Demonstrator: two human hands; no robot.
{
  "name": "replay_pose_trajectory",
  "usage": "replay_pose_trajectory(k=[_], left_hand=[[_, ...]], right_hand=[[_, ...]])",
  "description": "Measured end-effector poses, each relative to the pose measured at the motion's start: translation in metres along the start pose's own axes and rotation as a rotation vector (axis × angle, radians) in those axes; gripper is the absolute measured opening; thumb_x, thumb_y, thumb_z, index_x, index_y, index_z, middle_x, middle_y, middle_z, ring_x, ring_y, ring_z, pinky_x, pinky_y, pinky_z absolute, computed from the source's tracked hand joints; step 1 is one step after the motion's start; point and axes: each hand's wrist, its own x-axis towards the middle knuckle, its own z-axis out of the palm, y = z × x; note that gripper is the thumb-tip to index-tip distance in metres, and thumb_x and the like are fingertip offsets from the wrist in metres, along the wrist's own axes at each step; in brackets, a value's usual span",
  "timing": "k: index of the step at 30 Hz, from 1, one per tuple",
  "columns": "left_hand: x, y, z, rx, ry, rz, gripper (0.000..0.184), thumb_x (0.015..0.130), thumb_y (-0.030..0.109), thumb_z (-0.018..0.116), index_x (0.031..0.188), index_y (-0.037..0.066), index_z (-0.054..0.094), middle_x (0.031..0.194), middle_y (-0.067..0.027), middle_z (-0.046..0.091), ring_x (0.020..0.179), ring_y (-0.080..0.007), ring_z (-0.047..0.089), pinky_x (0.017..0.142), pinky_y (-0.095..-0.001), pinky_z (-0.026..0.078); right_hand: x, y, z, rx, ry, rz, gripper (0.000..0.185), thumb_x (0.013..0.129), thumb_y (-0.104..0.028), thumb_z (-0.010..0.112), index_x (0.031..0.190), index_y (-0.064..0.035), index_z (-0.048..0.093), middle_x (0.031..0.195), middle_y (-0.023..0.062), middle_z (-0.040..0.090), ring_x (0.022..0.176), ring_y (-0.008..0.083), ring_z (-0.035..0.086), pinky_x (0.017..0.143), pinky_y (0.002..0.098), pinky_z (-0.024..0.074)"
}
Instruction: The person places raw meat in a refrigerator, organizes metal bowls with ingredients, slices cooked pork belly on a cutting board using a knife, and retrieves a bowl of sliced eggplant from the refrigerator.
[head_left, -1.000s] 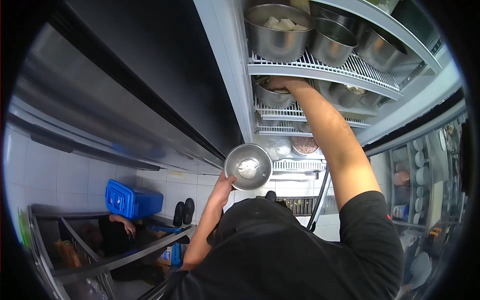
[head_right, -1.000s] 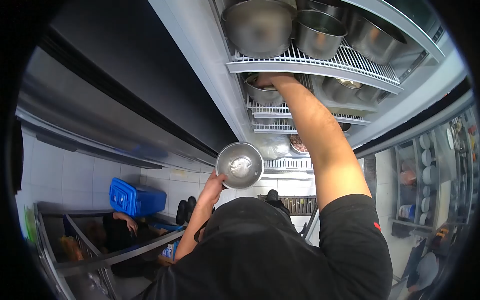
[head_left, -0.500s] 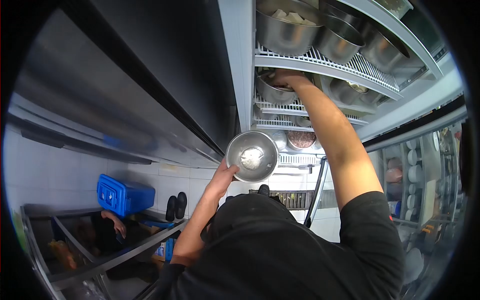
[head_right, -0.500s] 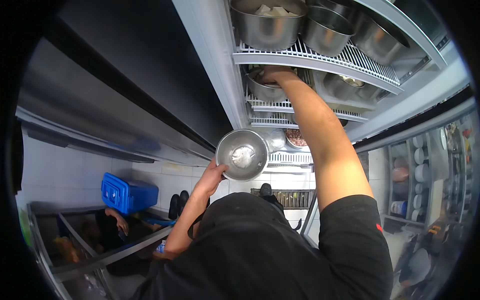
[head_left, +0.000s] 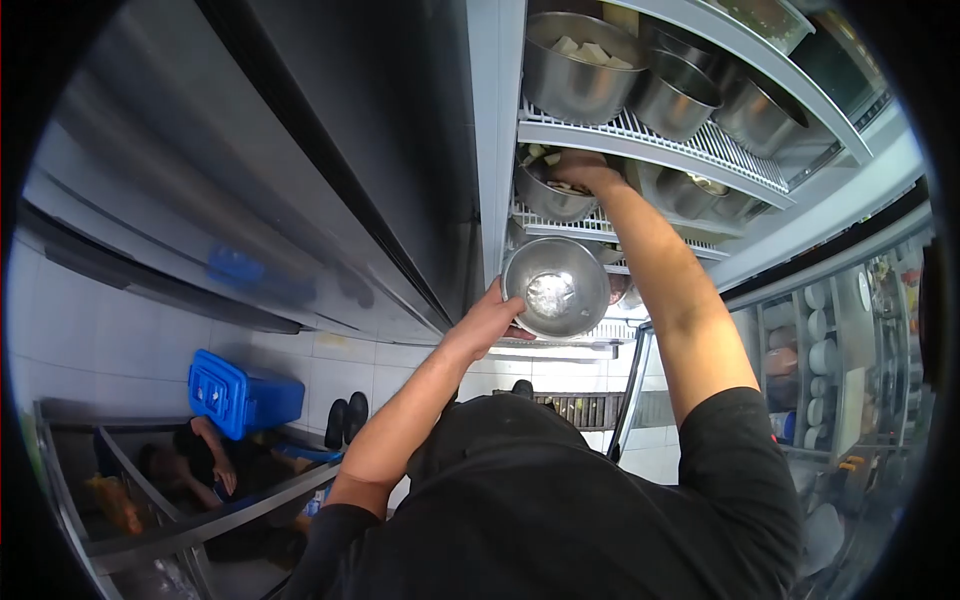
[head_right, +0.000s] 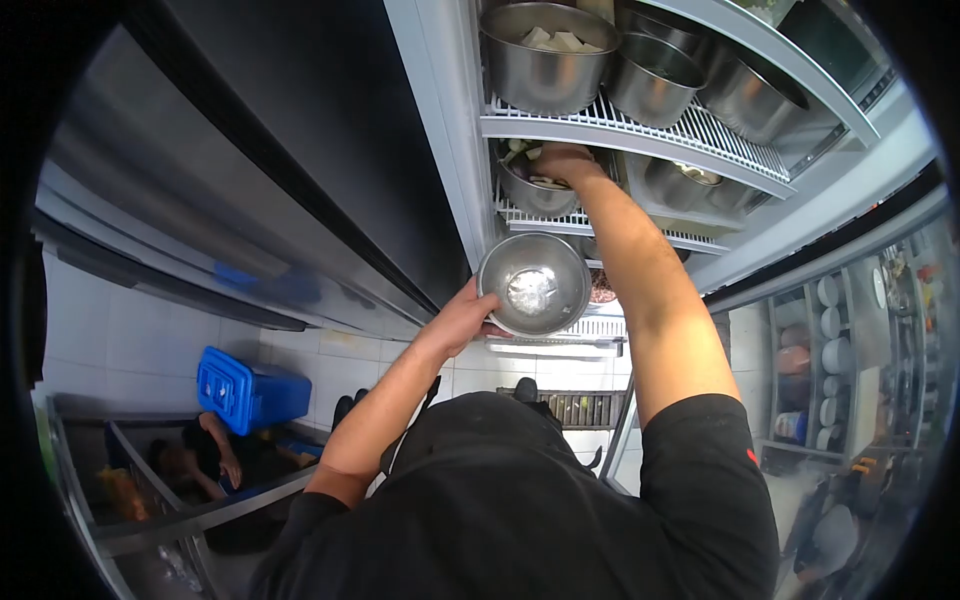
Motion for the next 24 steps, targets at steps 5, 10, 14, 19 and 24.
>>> replay_pose_trajectory(k=[5,10,14,19,24], left_hand=[[0.015,0.017,0.009,-0.008,0.004,-0.017,0.068,0.09,0.006,0.05,0.153,0.004,0.024,0.135,-0.0167,0.049,0.111,-0.0254,0.062,0.083,-0.0398,0.063],[0.019,0.03,0.011,-0.037,-0.003,-0.041,0.066,0.09,0.007,0.051,0.149,0.0,0.024,0.125,-0.0208,0.053,0.091,-0.028,0.069,0.082,-0.0392,0.063],[0.03,0.026,0.008,-0.065,0.033,-0.035,0.062,0.091,0.008,0.051,0.146,-0.001,0.025,0.119,-0.0216,0.054,0.083,-0.0274,0.069,0.079,-0.0404,0.064],[0.043,0.029,0.012,-0.072,0.041,-0.059,0.062,0.091,0.009,0.051,0.145,-0.002,0.025,0.121,-0.0222,0.052,0.082,-0.0283,0.068,0.079,-0.0428,0.064],[0.046,0.018,0.013,-0.08,0.005,-0.029,0.063,0.09,0.009,0.051,0.147,0.0,0.024,0.123,-0.0221,0.053,0.084,-0.0311,0.069,0.08,-0.044,0.063]], right_hand=[[-0.007,-0.008,0.002,-0.124,0.081,0.072,0.062,0.079,-0.034,0.072,0.134,-0.0062,0.06,0.137,0.0211,0.059,0.128,0.0354,0.056,0.107,0.0409,0.0453],[-0.014,-0.008,-0.013,0.002,0.136,0.032,0.063,0.079,-0.037,0.074,0.132,-0.0059,0.061,0.136,0.0202,0.06,0.126,0.0319,0.058,0.106,0.0391,0.0456],[-0.039,-0.01,-0.04,0.445,0.099,0.069,0.047,0.081,-0.036,0.077,0.118,-0.0067,0.067,0.112,0.0105,0.067,0.097,0.0194,0.064,0.076,0.0319,0.0554],[-0.008,0.033,-0.001,0.936,0.309,0.082,0.03,0.089,-0.024,0.074,0.112,-0.0048,0.067,0.097,0.0064,0.068,0.079,0.014,0.064,0.061,0.0263,0.0504],[-0.113,-0.042,-0.031,0.988,0.256,0.103,0.032,0.09,-0.022,0.074,0.114,-0.0032,0.064,0.092,0.0016,0.065,0.073,0.0102,0.058,0.057,0.0251,0.0461]])
